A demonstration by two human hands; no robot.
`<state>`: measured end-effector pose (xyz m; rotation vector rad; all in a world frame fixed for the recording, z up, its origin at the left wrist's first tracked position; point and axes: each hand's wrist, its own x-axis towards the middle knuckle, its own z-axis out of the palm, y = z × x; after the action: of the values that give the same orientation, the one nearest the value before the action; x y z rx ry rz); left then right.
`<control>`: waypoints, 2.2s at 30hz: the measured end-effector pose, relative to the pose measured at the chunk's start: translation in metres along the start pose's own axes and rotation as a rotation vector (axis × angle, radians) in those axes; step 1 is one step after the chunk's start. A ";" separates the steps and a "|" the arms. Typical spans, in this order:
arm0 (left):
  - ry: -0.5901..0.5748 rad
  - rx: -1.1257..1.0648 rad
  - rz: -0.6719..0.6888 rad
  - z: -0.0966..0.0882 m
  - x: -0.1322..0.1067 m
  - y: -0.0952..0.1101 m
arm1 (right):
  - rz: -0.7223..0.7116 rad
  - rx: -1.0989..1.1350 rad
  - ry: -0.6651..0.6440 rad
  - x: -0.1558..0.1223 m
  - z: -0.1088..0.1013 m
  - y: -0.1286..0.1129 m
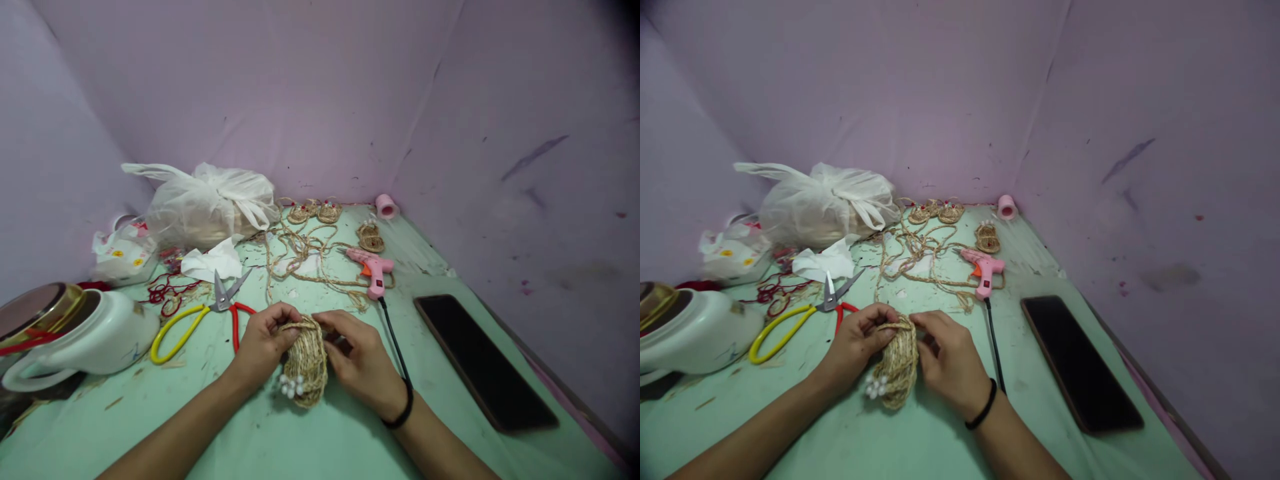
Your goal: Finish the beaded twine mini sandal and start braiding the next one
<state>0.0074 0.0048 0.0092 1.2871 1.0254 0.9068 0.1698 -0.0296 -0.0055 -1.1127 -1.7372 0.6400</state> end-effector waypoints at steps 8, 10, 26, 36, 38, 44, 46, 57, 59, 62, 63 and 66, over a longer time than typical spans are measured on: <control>0.006 0.419 0.144 0.002 -0.007 -0.007 | -0.111 -0.122 -0.055 -0.001 -0.004 0.006; 0.030 0.547 0.272 0.002 -0.009 -0.008 | -0.093 -0.146 -0.053 -0.001 -0.004 0.005; -0.012 0.586 0.475 0.009 -0.013 -0.003 | 0.175 -0.061 -0.042 -0.002 0.002 -0.009; -0.004 0.702 0.674 0.005 -0.016 0.003 | 0.567 0.611 -0.162 0.008 0.002 -0.016; 0.018 0.747 0.719 0.004 -0.015 0.002 | 0.572 0.533 -0.110 0.008 0.004 -0.017; 0.181 1.012 0.839 0.007 -0.019 0.002 | 0.566 0.457 -0.042 0.004 0.011 -0.017; 0.230 1.084 0.813 0.010 -0.021 0.006 | 0.583 0.423 -0.006 0.003 0.013 -0.019; 0.175 0.925 -0.206 0.022 -0.017 0.038 | 0.531 0.212 0.086 -0.006 0.019 -0.025; 0.122 0.886 -0.218 0.018 -0.012 0.040 | 0.528 0.217 0.096 -0.008 0.020 -0.025; 0.046 0.894 -0.200 0.011 -0.008 0.044 | 0.575 0.316 0.111 -0.006 0.021 -0.025; 0.036 0.921 -0.178 0.008 -0.007 0.045 | 0.602 0.358 0.121 -0.004 0.020 -0.025; 0.054 0.997 -0.025 0.005 -0.009 0.049 | 0.681 0.445 0.163 0.002 0.019 -0.025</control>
<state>0.0108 -0.0012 0.0583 2.0514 1.6221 0.3772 0.1426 -0.0378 0.0072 -1.3769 -0.9802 1.2393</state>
